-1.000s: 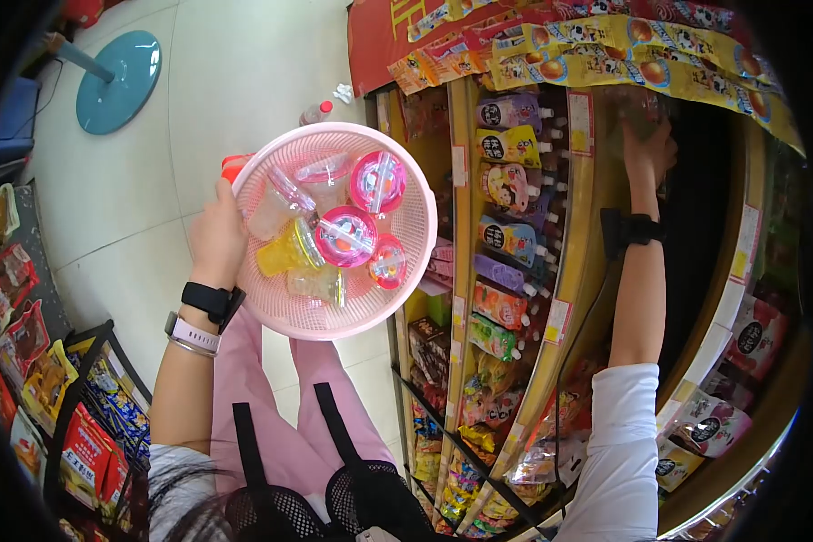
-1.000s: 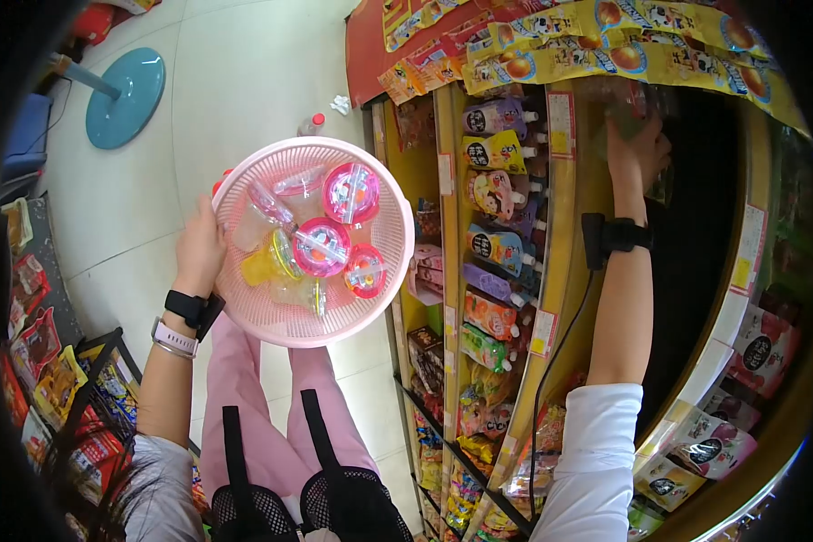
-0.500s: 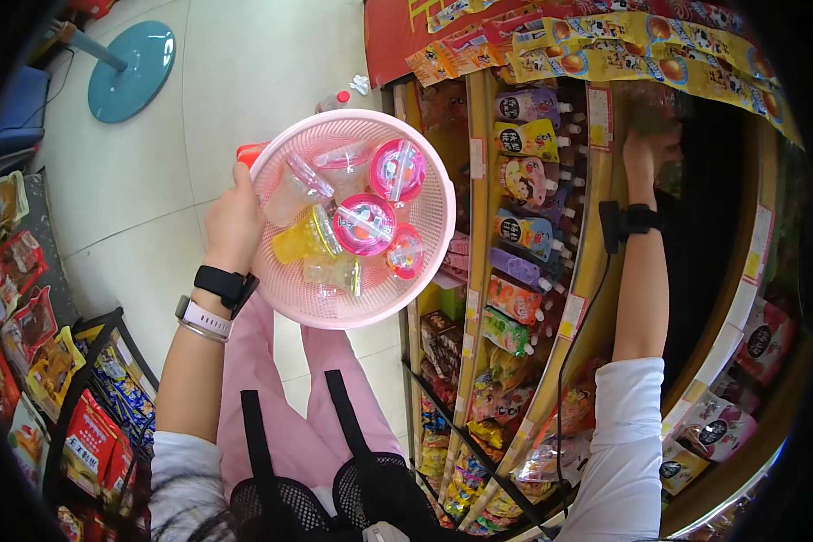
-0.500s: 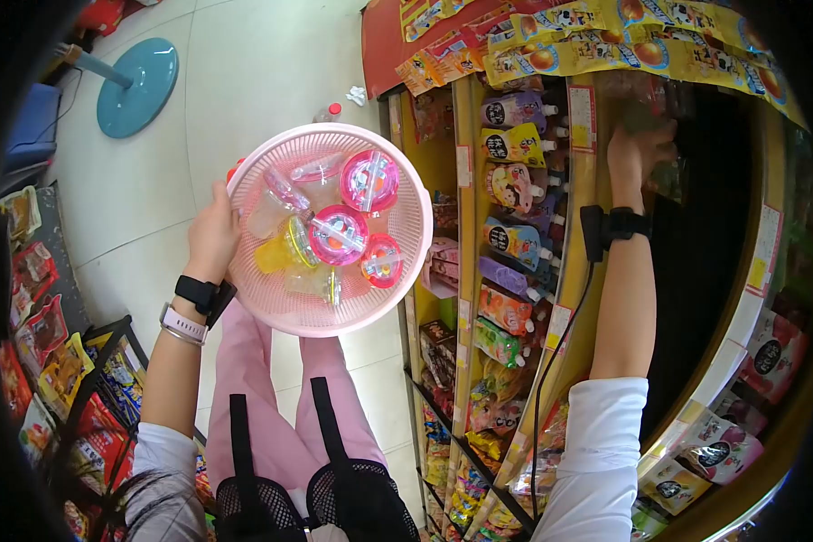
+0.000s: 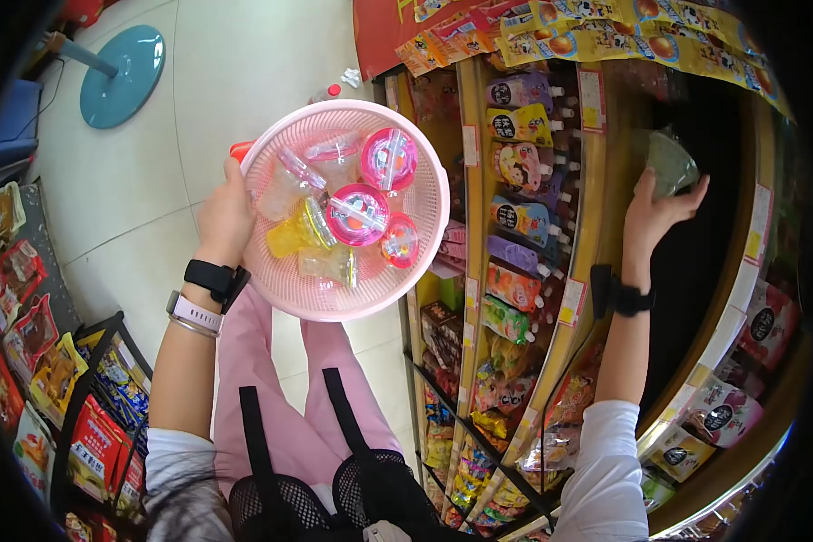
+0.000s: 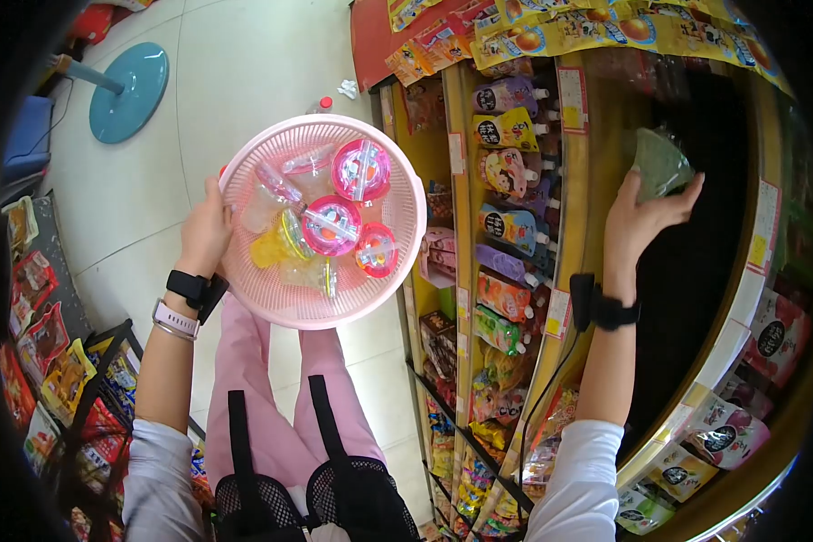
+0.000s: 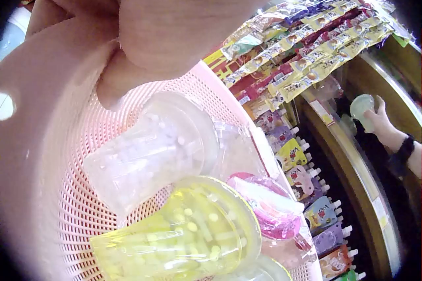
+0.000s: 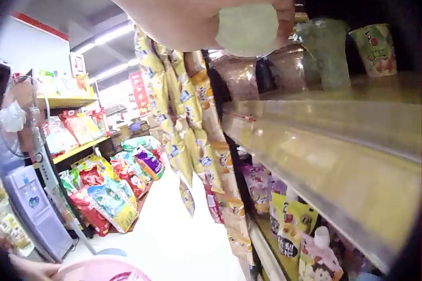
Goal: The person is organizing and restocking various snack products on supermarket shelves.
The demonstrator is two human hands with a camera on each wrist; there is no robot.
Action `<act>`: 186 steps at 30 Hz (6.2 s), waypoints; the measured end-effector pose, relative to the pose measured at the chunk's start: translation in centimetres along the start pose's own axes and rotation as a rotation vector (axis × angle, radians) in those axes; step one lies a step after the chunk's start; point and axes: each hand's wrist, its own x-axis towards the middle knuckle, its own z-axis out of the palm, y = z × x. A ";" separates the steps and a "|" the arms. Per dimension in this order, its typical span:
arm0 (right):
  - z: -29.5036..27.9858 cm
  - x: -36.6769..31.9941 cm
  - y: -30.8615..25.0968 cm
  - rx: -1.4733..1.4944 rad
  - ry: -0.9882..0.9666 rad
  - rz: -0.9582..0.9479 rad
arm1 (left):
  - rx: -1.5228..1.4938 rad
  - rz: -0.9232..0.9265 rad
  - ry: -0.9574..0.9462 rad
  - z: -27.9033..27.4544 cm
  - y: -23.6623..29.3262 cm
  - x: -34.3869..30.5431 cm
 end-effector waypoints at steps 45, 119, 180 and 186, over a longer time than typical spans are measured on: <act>-2.8 0.4 0.8 -0.151 0.064 -0.157 | -0.225 0.316 0.182 2.8 8.7 -5.0; 0.7 5.0 -1.9 0.050 0.132 -0.169 | -0.144 0.509 -0.072 1.3 11.3 -6.4; 1.6 -18.8 -14.5 0.686 -0.997 0.350 | -0.250 0.573 -0.058 1.5 9.1 -5.8; 2.9 -20.0 -15.2 0.560 -0.883 0.110 | -0.215 0.600 -0.023 1.2 8.9 -6.0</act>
